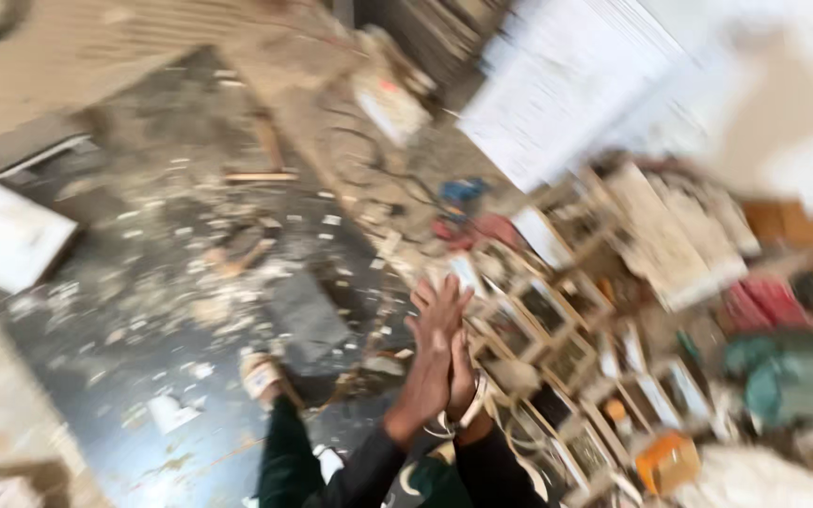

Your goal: The person uses a green corded drill to attach a red handle to a small wooden box, then screws the box into a larger wooden structure. The person also picks up and moves small wooden boxes containing screws.

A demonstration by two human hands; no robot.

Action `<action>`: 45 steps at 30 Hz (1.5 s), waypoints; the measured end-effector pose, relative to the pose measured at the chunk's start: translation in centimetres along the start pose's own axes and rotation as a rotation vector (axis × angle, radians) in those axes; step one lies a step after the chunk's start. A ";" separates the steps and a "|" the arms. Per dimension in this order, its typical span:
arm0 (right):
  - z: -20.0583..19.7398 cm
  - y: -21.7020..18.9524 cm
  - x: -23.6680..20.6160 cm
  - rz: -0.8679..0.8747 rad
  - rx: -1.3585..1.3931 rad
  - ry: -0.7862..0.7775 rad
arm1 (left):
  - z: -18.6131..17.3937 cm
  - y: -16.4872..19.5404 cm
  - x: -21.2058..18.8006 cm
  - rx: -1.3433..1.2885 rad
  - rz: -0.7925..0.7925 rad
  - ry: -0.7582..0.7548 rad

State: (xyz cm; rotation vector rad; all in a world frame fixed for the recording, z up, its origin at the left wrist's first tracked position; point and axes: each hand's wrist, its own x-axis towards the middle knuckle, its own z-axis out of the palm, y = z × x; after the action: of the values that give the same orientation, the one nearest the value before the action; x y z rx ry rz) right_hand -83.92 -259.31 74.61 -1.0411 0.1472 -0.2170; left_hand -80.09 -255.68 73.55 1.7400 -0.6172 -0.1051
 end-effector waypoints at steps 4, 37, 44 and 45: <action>20.2 -0.1 1.5 -0.035 0.199 -0.299 | -26.8 6.2 2.7 -0.272 0.219 0.368; 77.1 30.1 38.9 -0.326 -0.981 -0.012 | -96.1 -15.8 16.0 -0.580 -0.563 0.088; 66.2 32.9 40.2 0.037 -1.009 0.501 | -94.2 -30.9 23.0 -0.608 -0.878 -0.256; 64.9 33.3 39.8 0.076 -0.997 0.591 | -94.1 -32.1 24.6 -0.576 -0.894 -0.266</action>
State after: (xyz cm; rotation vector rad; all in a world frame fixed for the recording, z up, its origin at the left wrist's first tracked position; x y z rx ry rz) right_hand -27.29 -198.59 77.40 -1.9311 0.8952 -0.3945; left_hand -11.41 -179.76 75.40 1.3173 0.0629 -1.0439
